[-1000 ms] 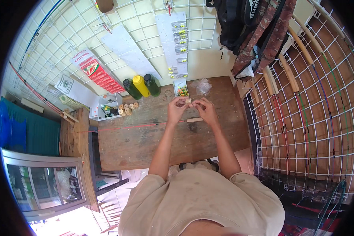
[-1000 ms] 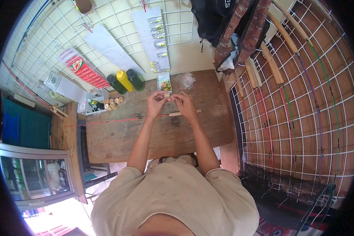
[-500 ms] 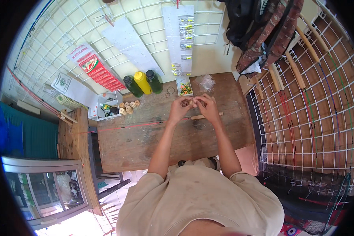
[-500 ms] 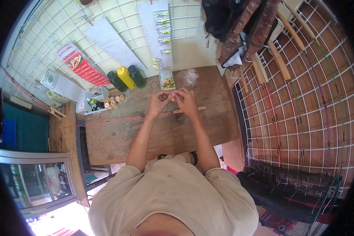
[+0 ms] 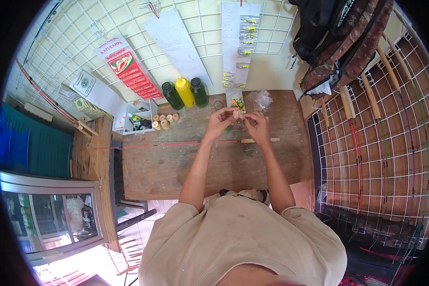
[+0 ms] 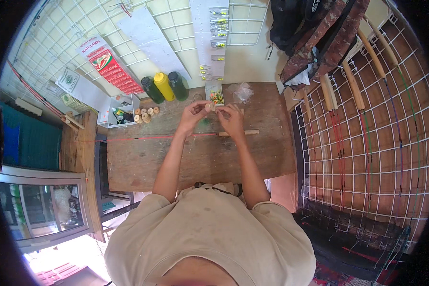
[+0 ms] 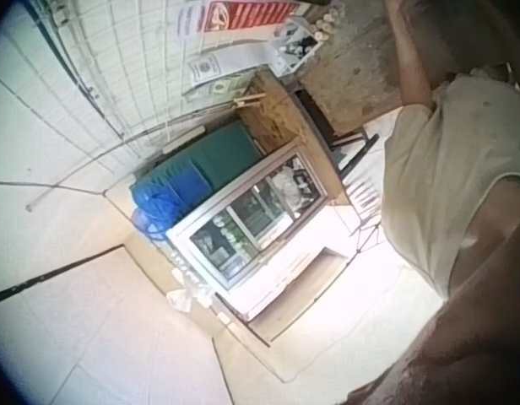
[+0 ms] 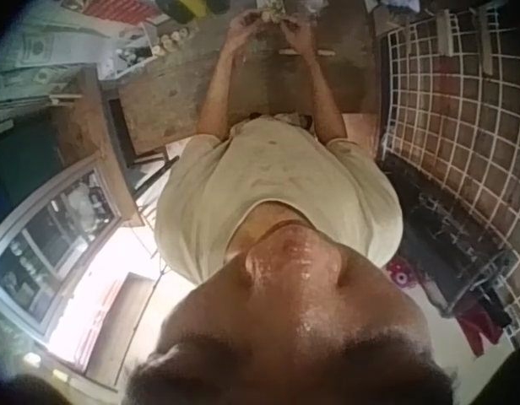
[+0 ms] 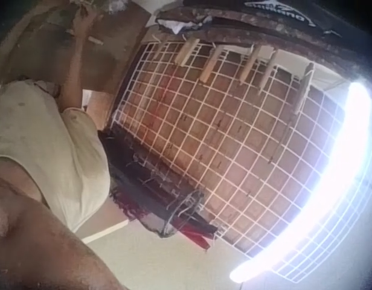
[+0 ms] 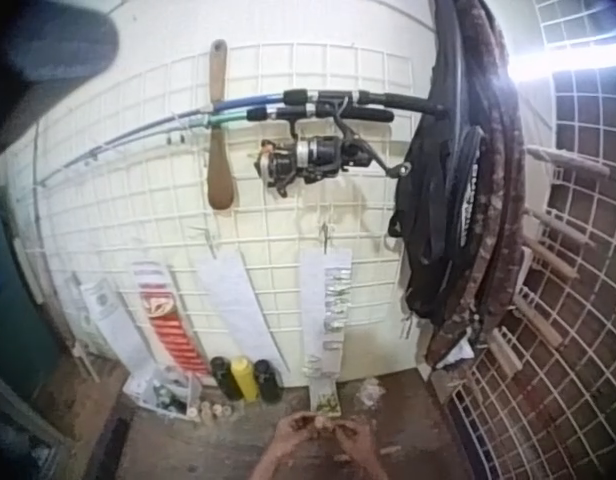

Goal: The recorder is assembling or repairing a fishing rod by attaching components to the blank at a workbench.

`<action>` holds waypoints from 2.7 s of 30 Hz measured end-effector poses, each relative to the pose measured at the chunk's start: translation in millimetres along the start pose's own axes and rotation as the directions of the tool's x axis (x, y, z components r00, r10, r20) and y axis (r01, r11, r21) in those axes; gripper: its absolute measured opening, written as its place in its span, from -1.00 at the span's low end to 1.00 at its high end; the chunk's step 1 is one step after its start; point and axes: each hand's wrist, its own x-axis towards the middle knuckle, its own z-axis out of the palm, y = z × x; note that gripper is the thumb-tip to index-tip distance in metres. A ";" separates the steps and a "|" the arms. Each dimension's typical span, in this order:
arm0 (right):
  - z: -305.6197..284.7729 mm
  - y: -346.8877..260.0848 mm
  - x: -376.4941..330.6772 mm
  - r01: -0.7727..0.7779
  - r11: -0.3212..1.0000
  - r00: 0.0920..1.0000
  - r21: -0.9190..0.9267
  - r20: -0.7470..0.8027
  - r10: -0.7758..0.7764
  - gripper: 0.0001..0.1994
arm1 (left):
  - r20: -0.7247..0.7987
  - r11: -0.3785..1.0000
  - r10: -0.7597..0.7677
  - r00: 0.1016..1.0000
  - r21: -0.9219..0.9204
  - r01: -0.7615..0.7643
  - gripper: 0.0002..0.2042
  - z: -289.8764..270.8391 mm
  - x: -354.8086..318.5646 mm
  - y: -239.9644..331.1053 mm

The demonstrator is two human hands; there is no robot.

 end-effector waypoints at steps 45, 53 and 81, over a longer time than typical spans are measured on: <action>15.6 -29.3 7.3 0.147 0.989 0.973 -0.025 0.184 -0.140 -0.92 | -0.295 0.898 0.160 0.942 0.440 -0.015 -0.73 -27.4 -9.9 -26.0; 22.9 -22.7 9.6 -0.056 0.991 0.996 0.121 0.070 0.048 -0.91 | -0.083 0.899 -0.008 0.997 0.436 0.043 -0.72 -28.5 -20.3 -12.8; 29.5 -18.8 -0.7 0.065 0.998 0.991 -0.025 0.118 -0.062 -0.89 | -0.144 0.941 -0.044 0.989 0.326 0.089 -0.74 -30.7 -21.3 -29.5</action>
